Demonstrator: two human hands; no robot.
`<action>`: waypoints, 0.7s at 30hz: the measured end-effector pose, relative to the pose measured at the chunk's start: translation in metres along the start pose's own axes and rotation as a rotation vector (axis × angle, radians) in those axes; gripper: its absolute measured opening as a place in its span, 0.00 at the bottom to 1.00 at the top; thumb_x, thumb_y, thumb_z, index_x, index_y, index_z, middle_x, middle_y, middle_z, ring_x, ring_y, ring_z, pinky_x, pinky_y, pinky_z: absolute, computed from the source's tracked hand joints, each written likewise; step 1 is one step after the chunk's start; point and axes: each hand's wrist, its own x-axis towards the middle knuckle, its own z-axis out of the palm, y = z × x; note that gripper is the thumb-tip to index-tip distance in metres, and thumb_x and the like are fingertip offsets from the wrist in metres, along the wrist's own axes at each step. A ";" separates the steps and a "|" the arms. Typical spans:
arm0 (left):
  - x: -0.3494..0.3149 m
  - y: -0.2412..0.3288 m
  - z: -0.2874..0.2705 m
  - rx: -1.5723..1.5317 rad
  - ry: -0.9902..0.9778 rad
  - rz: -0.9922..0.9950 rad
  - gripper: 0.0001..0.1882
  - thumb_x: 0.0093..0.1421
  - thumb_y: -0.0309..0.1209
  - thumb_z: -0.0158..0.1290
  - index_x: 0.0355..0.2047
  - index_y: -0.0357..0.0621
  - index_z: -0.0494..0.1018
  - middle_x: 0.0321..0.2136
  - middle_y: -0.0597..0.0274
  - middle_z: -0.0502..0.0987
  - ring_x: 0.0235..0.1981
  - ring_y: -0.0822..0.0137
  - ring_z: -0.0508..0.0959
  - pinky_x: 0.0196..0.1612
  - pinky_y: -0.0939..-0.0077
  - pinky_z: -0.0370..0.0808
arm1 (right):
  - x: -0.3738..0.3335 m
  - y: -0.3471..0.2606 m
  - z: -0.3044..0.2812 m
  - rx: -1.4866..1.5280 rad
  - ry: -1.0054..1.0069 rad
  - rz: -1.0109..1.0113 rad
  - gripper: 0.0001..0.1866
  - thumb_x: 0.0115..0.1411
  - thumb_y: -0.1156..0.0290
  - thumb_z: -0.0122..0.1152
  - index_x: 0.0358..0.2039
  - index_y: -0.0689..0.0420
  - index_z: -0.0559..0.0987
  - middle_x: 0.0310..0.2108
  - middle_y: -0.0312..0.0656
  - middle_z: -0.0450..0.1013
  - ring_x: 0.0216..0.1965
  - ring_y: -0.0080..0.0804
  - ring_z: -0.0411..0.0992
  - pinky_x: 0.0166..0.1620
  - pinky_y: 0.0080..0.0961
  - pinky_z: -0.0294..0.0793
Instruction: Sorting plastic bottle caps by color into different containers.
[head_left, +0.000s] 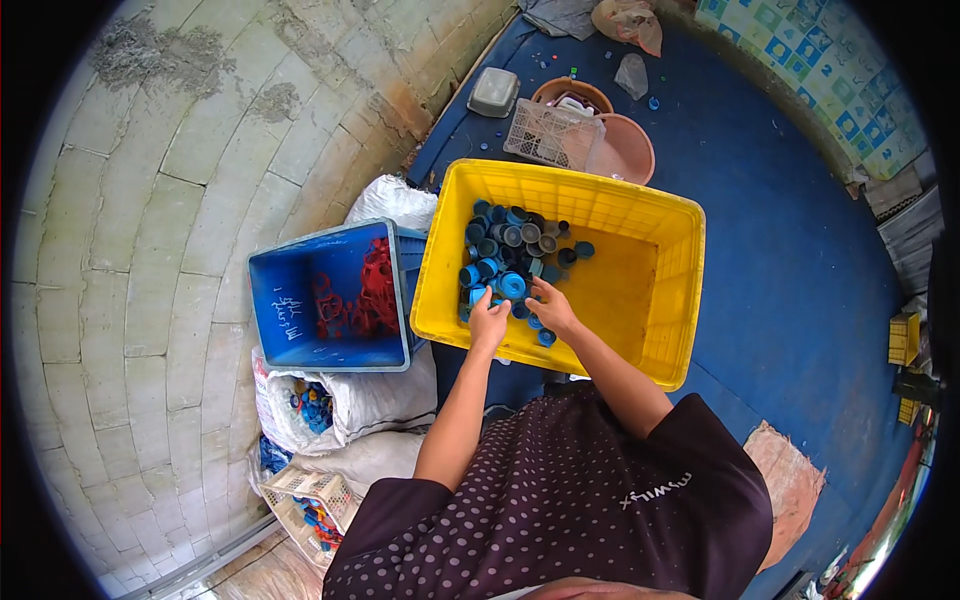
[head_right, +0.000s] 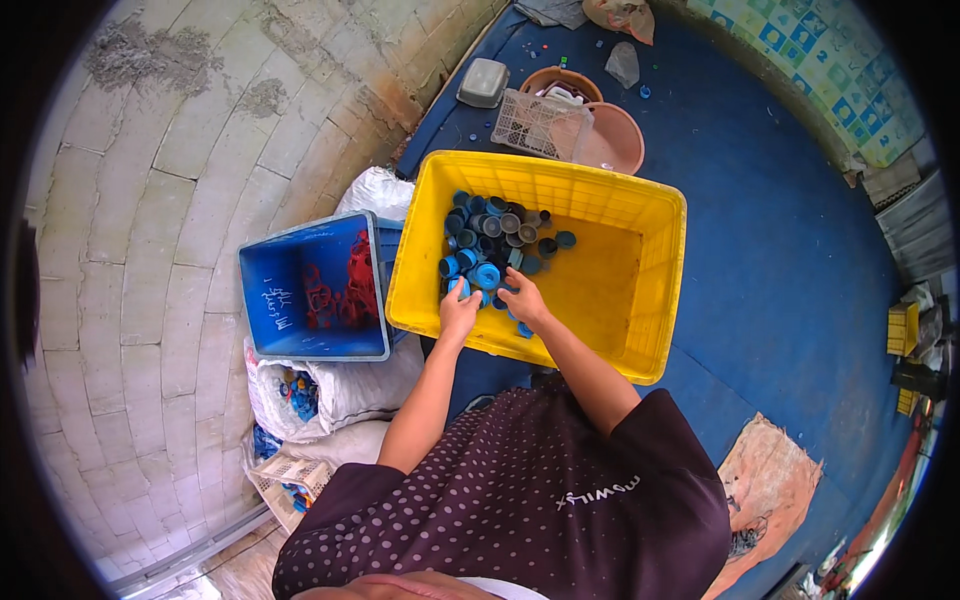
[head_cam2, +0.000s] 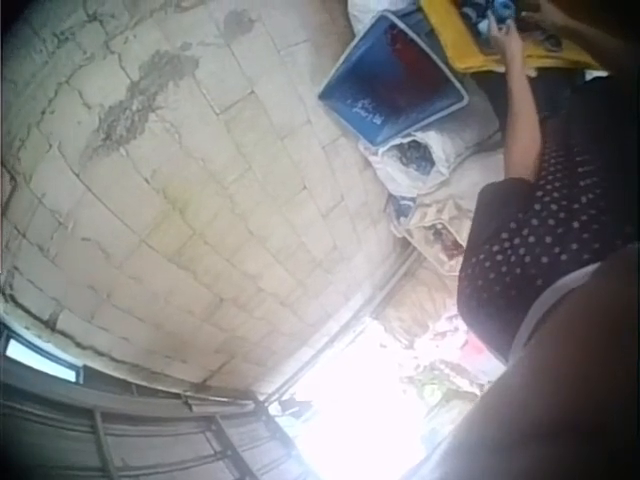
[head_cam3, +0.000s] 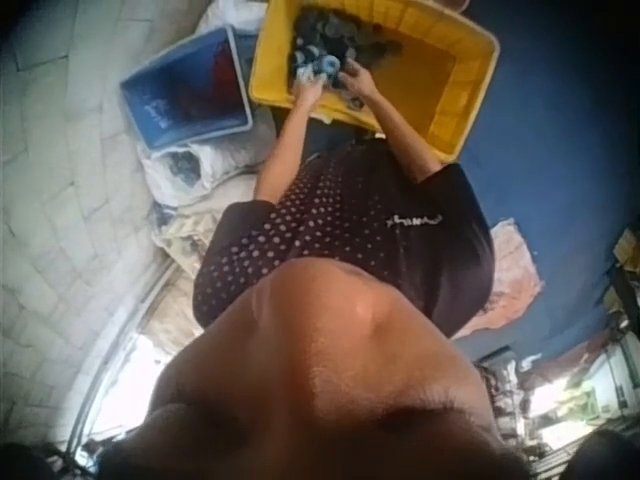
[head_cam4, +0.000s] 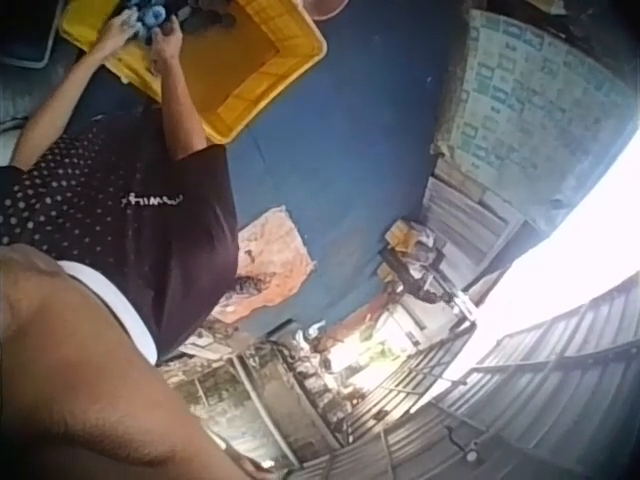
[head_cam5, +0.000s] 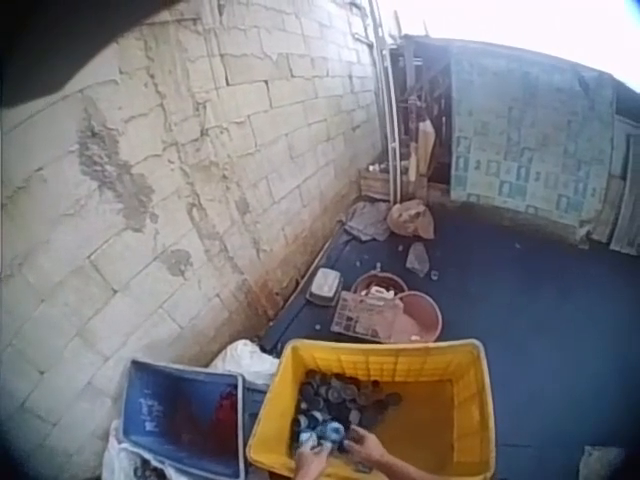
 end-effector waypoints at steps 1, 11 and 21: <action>-0.004 0.000 -0.008 -0.127 -0.030 -0.030 0.30 0.60 0.37 0.58 0.60 0.39 0.66 0.55 0.47 0.72 0.51 0.57 0.77 0.48 0.70 0.74 | -0.003 0.000 0.000 -0.040 0.016 -0.008 0.31 0.61 0.69 0.61 0.64 0.57 0.64 0.54 0.47 0.71 0.45 0.32 0.74 0.45 0.26 0.75; -0.098 -0.001 -0.080 -0.359 -0.126 -0.036 0.18 0.64 0.37 0.54 0.50 0.39 0.74 0.40 0.64 0.77 0.37 0.74 0.77 0.38 0.81 0.73 | -0.066 -0.015 -0.010 -0.022 -0.153 -0.079 0.20 0.60 0.68 0.60 0.53 0.58 0.73 0.49 0.45 0.74 0.42 0.30 0.74 0.44 0.26 0.75; -0.168 -0.071 -0.140 -0.428 -0.007 0.050 0.14 0.63 0.33 0.54 0.46 0.37 0.74 0.35 0.64 0.78 0.33 0.77 0.76 0.36 0.82 0.72 | -0.110 -0.050 0.092 -0.250 -0.210 -0.399 0.13 0.60 0.71 0.59 0.45 0.62 0.76 0.40 0.41 0.76 0.36 0.27 0.74 0.42 0.25 0.75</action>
